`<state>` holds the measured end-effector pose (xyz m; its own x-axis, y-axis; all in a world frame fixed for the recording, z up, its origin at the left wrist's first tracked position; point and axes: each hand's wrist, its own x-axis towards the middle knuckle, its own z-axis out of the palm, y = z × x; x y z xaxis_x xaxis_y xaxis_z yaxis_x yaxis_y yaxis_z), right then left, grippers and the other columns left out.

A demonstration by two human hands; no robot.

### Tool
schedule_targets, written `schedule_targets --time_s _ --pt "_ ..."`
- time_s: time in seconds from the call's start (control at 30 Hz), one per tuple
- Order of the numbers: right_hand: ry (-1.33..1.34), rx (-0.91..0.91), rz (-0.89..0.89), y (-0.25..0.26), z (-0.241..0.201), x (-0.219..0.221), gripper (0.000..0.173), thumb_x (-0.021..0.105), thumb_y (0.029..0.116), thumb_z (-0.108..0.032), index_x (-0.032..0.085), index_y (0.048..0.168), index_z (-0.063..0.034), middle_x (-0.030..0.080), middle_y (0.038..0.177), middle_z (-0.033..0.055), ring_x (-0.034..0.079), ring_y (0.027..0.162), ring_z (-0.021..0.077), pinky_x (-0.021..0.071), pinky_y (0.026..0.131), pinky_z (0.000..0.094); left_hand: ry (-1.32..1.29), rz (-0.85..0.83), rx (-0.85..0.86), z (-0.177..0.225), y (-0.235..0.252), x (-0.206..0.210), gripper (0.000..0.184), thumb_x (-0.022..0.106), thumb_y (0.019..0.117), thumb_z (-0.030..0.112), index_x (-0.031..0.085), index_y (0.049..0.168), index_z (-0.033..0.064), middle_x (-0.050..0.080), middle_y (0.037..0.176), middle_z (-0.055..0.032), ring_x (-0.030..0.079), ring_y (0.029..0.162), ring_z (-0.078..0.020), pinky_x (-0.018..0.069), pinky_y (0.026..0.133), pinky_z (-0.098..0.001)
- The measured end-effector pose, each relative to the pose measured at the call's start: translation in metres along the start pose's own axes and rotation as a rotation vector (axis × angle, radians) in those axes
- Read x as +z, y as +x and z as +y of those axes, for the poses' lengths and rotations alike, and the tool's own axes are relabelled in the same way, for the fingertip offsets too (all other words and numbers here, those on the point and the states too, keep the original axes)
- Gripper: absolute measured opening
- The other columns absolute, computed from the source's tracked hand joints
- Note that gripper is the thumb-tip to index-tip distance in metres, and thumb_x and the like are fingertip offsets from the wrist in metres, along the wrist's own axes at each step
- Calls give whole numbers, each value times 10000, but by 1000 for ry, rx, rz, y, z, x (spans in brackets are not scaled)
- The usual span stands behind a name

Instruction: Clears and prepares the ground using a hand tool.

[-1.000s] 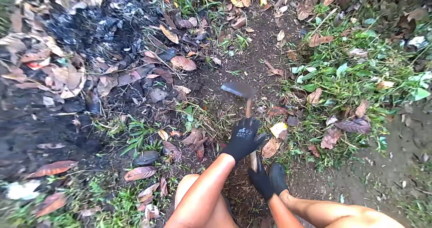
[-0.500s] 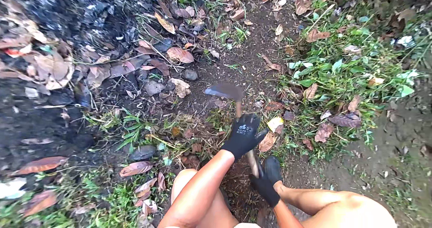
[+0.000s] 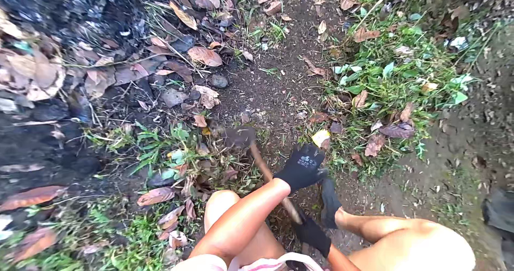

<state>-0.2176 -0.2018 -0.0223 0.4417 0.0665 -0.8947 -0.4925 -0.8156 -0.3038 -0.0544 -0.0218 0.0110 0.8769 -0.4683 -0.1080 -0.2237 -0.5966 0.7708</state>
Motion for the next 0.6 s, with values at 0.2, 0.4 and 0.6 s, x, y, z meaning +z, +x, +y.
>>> schedule_targets --time_s 0.2,0.4,0.6 --pt "774 -226 215 77 -42 23 500 508 1049 -108 257 1470 -12 605 790 84 604 566 138 557 520 321 9 31 -35 9 -17 -7 544 587 1003 468 604 1413 111 540 1487 -161 448 1411 -396 344 1119 -646" --pt "-85 20 -183 -4 34 26 670 644 989 -207 350 1569 -47 588 1397 222 598 1248 307 450 1086 492 68 59 -75 32 -30 -5 558 560 1013 464 575 1447 113 510 1524 -177 405 1457 -408 276 1174 -665" --pt "8 -239 10 35 20 -42 551 627 1001 -220 457 1460 33 663 1160 224 677 959 253 576 858 437 184 145 -96 74 -61 3 532 547 1009 477 628 1390 114 580 1456 -152 474 1406 -387 342 1138 -646"
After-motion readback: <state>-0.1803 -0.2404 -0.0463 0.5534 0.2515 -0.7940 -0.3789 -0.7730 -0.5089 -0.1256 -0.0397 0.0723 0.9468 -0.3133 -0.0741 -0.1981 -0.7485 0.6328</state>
